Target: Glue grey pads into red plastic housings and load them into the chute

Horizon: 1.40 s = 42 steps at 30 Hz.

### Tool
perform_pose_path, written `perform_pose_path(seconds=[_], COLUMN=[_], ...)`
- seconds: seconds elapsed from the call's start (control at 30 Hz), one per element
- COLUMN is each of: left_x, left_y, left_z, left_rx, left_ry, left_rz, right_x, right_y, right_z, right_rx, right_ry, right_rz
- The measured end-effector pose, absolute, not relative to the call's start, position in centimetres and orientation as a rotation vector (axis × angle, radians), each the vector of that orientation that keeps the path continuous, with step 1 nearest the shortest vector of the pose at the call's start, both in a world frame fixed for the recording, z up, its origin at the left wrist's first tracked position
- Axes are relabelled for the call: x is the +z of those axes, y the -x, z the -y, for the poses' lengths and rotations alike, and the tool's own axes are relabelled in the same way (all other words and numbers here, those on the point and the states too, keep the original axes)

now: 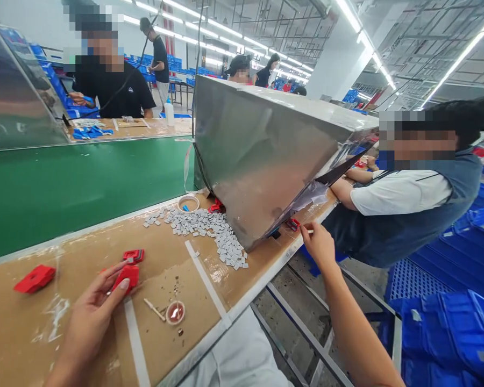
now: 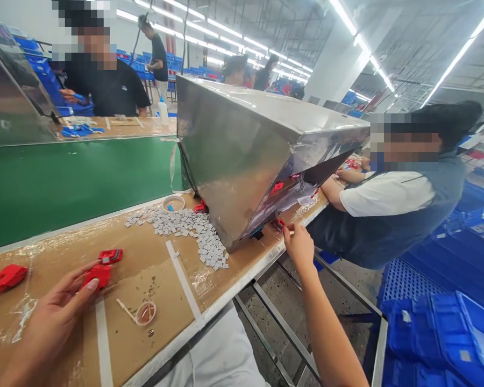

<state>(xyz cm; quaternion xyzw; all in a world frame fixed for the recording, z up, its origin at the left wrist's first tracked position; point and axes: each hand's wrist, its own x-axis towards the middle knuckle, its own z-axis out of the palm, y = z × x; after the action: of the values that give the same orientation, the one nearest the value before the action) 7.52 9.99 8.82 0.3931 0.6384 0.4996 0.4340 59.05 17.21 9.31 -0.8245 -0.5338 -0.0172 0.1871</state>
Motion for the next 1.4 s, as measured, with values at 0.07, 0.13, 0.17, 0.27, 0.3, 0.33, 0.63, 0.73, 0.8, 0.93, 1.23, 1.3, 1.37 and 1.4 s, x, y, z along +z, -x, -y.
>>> perform_pose_path(seconds=[0.07,0.13,0.17,0.27,0.3,0.33,0.63,0.73,0.8,0.93,1.23,1.3,1.37,1.4], left_x=[8.4,8.2,8.2,8.5,8.6,8.6,7.8,8.0,8.3,9.1,9.6,10.0,10.4,10.6], left_y=[-7.6,-8.0,-8.3,-9.1,-9.2,-9.3,-8.0,-8.1,-8.4,-9.0,-8.7,-9.0,-9.5,-9.7], left_z=[-10.1,-10.0,-9.9,-9.5,-9.3,-9.2,-9.1,-9.1,-9.1,-9.1,-9.8,-10.1,-10.3,-10.3], left_rx=[1.247,1.257,1.262,1.276,1.276,1.273,1.359,1.362,1.343,1.274,1.178,1.171,1.182,1.198], left_ry=[-0.894,-0.795,-0.747,-0.604,-0.565,-0.528,-0.474,-0.518,-0.565,-0.616,-0.578,-0.534,-0.509,-0.501], left_rz=[-1.535,-1.441,-1.386,-1.228,-1.185,-1.152,-1.045,-1.052,-1.081,-1.128,-1.356,-1.389,-1.395,-1.399], right_x=[9.2,8.8,8.5,7.6,7.3,7.1,6.2,5.8,5.6,5.8,6.4,6.7,7.2,7.3], right_y=[-56.9,-53.5,-51.5,-45.4,-43.7,-42.2,-35.6,-34.1,-33.2,-31.9,-31.6,-32.0,-32.5,-32.7], right_z=[-14.0,-11.4,-10.4,-8.9,-8.9,-8.9,-9.9,-10.4,-11.0,-11.7,-12.6,-12.4,-12.0,-11.8], right_rx=[0.143,0.402,0.459,0.620,0.673,0.728,1.223,1.291,1.310,1.280,1.179,1.167,1.144,1.129], right_ry=[2.069,1.759,1.676,1.462,1.412,1.374,1.060,1.031,1.023,1.007,0.896,0.882,0.870,0.861], right_rz=[1.649,1.716,1.713,1.823,1.852,1.873,2.125,2.080,2.021,1.978,2.024,2.073,2.130,2.155])
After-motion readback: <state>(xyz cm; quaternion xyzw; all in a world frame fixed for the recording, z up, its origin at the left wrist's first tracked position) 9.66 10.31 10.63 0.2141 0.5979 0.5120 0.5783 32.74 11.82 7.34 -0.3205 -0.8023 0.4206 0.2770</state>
